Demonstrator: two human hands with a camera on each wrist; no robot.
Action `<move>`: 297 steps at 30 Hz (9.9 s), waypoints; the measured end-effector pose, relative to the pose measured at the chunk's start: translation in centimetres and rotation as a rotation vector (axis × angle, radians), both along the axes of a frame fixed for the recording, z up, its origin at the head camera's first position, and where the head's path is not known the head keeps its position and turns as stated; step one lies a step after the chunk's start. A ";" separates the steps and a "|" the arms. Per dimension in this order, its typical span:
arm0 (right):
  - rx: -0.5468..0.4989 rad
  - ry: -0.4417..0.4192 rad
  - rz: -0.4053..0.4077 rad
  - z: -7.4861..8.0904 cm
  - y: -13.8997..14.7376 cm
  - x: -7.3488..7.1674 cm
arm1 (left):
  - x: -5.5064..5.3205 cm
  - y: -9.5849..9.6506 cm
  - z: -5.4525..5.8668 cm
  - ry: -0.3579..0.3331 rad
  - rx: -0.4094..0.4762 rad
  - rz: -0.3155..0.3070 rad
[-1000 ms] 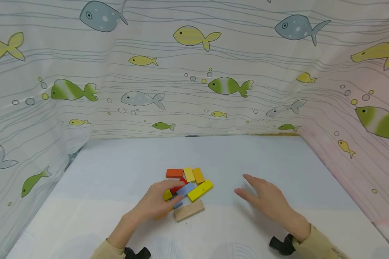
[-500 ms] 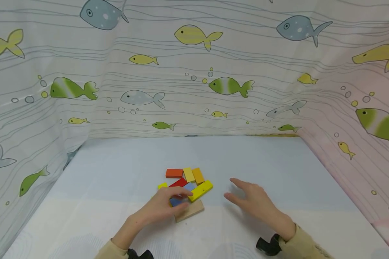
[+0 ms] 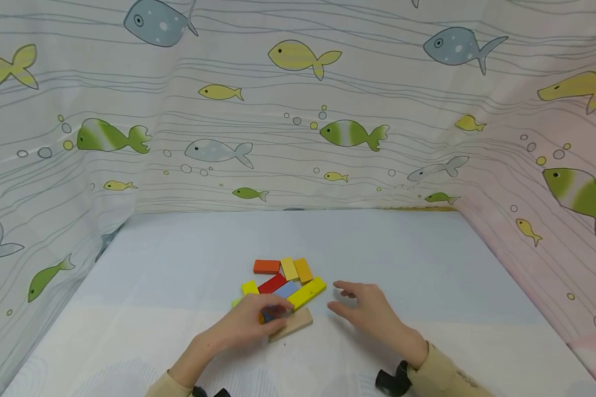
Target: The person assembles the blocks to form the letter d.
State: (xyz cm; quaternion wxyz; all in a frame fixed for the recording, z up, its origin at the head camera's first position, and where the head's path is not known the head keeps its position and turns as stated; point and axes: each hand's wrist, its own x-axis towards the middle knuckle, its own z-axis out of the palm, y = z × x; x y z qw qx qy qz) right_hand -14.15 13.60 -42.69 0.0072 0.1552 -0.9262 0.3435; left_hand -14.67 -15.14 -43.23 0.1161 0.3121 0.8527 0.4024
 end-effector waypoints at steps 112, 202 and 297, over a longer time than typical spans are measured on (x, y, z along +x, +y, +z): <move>0.035 0.065 -0.003 -3.3 -2.3 -3.8 | 1.0 1.9 -1.1 -0.179 0.102 -0.185; -0.075 0.026 0.086 -4.7 10.9 -5.9 | 1.7 16.1 -1.2 -0.037 -0.128 0.104; -0.127 0.082 0.009 -4.7 10.3 -2.3 | 1.6 16.3 -2.2 -0.012 -0.170 0.093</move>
